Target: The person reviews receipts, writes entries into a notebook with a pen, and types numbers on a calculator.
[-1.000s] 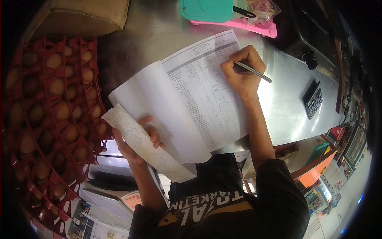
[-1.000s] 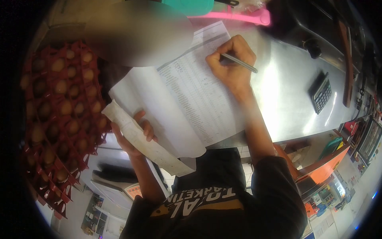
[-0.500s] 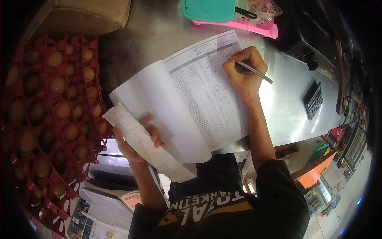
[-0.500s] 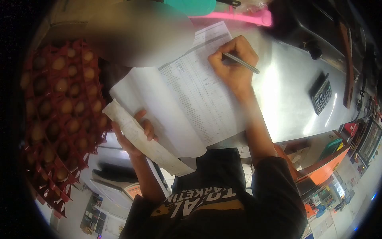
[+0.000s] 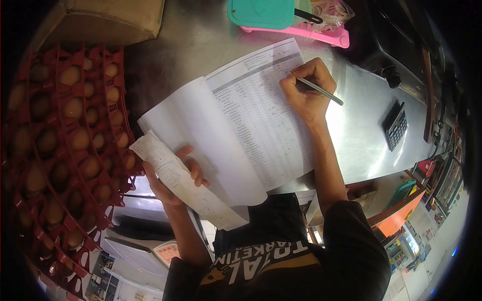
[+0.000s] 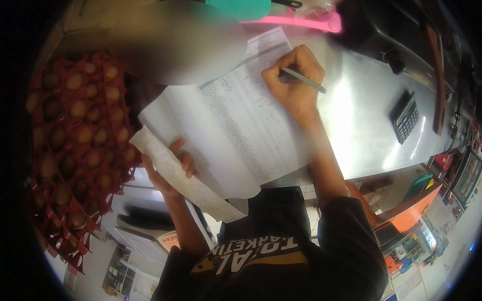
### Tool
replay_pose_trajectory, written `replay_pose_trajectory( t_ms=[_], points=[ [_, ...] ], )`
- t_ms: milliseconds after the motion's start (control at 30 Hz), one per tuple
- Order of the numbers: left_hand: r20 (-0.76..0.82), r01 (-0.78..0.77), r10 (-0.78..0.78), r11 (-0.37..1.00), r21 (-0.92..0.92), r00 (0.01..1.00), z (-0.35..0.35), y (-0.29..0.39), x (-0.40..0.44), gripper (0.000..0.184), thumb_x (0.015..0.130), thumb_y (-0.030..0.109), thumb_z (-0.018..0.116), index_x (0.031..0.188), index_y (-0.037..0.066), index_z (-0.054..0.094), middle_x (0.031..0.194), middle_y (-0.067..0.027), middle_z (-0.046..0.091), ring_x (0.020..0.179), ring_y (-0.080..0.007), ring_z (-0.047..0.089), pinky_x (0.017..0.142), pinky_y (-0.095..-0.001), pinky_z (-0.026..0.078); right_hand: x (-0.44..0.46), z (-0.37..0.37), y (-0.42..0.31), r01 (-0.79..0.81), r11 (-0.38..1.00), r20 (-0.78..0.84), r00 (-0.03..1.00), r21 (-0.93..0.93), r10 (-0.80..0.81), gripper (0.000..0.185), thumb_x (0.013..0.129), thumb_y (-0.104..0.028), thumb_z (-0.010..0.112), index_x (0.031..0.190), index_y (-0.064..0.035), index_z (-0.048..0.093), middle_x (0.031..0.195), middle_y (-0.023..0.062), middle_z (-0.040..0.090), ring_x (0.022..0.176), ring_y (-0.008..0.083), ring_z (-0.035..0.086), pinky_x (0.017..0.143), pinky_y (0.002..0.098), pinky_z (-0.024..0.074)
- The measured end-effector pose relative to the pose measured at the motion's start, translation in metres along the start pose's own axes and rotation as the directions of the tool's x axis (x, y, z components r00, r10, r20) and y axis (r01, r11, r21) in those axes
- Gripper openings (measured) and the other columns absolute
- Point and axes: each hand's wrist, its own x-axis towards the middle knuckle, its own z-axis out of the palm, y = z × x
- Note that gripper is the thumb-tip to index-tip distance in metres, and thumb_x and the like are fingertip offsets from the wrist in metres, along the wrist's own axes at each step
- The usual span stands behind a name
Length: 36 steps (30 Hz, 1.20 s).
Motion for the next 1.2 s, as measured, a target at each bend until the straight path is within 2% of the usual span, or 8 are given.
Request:
replay_pose_trajectory(
  t_ms=[100, 233, 300, 600, 667, 833, 1033, 1200],
  points=[
    [-0.001, 0.002, -0.002, 1.000, -0.024, 1.000, 0.002, 0.000, 0.000, 0.112, 0.090, 0.085, 0.028, 0.151, -0.009, 0.034, 0.086, -0.0248, 0.055, 0.079, -0.0374, 0.059, 0.083, -0.0599, 0.054, 0.002, -0.001, -0.001, 0.019, 1.000, 0.003, 1.000, -0.018, -0.019, 0.020, 0.071, 0.002, 0.075, 0.071, -0.0037, 0.055, 0.072, 0.0050, 0.061, 0.063, 0.0132, 0.062, 0.059, 0.0237, 0.0518],
    [-0.026, 0.031, -0.030, 0.999, 0.014, 0.999, 0.004, 0.002, 0.000, 0.111, 0.089, 0.086, 0.029, 0.152, -0.006, 0.034, 0.088, -0.0219, 0.053, 0.079, -0.0342, 0.056, 0.080, -0.0562, 0.053, 0.001, 0.001, 0.001, 0.039, 0.999, -0.029, 0.999, 0.021, -0.038, 0.019, 0.072, 0.001, 0.075, 0.072, -0.0038, 0.056, 0.074, 0.0049, 0.062, 0.065, 0.0135, 0.063, 0.060, 0.0236, 0.0527],
    [0.014, 0.048, -0.049, 0.997, 0.056, 0.999, 0.004, 0.003, 0.001, 0.107, 0.091, 0.083, 0.033, 0.153, -0.004, 0.032, 0.090, -0.0191, 0.050, 0.079, -0.0315, 0.053, 0.079, -0.0538, 0.051, -0.001, 0.000, -0.001, -0.035, 0.999, 0.011, 0.999, 0.035, 0.035, 0.016, 0.075, 0.003, 0.073, 0.078, -0.0033, 0.058, 0.080, 0.0040, 0.065, 0.072, 0.0071, 0.060, 0.066, 0.0217, 0.0484],
    [-0.009, -0.004, 0.005, 0.983, 0.182, 1.000, 0.002, 0.001, -0.003, 0.108, 0.091, 0.084, 0.033, 0.153, -0.005, 0.031, 0.090, -0.0212, 0.052, 0.081, -0.0330, 0.055, 0.079, -0.0532, 0.052, -0.001, -0.001, 0.000, -0.017, 0.993, -0.069, 0.997, 0.118, 0.025, 0.015, 0.079, 0.000, 0.073, 0.078, -0.0046, 0.059, 0.077, 0.0038, 0.065, 0.070, 0.0117, 0.064, 0.065, 0.0246, 0.0529],
    [-0.074, 0.043, -0.050, 0.995, -0.088, 0.996, 0.012, -0.003, -0.001, 0.116, 0.086, 0.089, 0.030, 0.149, -0.008, 0.038, 0.091, -0.0262, 0.058, 0.081, -0.0373, 0.058, 0.081, -0.0548, 0.051, -0.005, -0.004, 0.012, 0.023, 0.996, -0.080, 0.997, 0.083, -0.017, 0.014, 0.082, -0.001, 0.072, 0.081, -0.0054, 0.059, 0.081, 0.0038, 0.066, 0.071, 0.0117, 0.064, 0.066, 0.0251, 0.0525],
    [-0.110, 0.024, -0.029, 0.999, -0.044, 0.994, 0.012, -0.002, 0.001, 0.118, 0.084, 0.092, 0.029, 0.145, -0.009, 0.041, 0.088, -0.0236, 0.058, 0.078, -0.0362, 0.058, 0.078, -0.0531, 0.050, -0.006, -0.002, 0.019, -0.060, 0.954, -0.070, 0.994, 0.292, 0.084, 0.012, 0.086, 0.004, 0.068, 0.087, -0.0028, 0.058, 0.084, 0.0097, 0.066, 0.072, 0.0153, 0.066, 0.068, 0.0282, 0.0556],
    [-0.040, 0.010, -0.013, 0.997, -0.072, 0.999, 0.014, -0.004, 0.002, 0.118, 0.086, 0.089, 0.030, 0.147, -0.012, 0.036, 0.089, -0.0214, 0.055, 0.078, -0.0319, 0.055, 0.076, -0.0502, 0.049, -0.006, -0.005, 0.014, -0.101, 0.982, -0.044, 0.993, 0.159, 0.109, 0.013, 0.087, 0.009, 0.064, 0.087, -0.0010, 0.056, 0.090, 0.0141, 0.066, 0.073, 0.0191, 0.068, 0.070, 0.0325, 0.0588],
    [-0.009, 0.004, -0.004, 0.999, -0.053, 1.000, 0.011, -0.002, 0.003, 0.120, 0.085, 0.090, 0.028, 0.146, -0.013, 0.037, 0.090, -0.0217, 0.055, 0.078, -0.0324, 0.056, 0.077, -0.0512, 0.051, -0.005, -0.006, 0.020, -0.073, 0.973, -0.033, 0.996, 0.220, 0.082, 0.011, 0.087, 0.007, 0.065, 0.087, -0.0005, 0.058, 0.086, 0.0130, 0.068, 0.072, 0.0182, 0.068, 0.070, 0.0305, 0.0573]
  ],
)
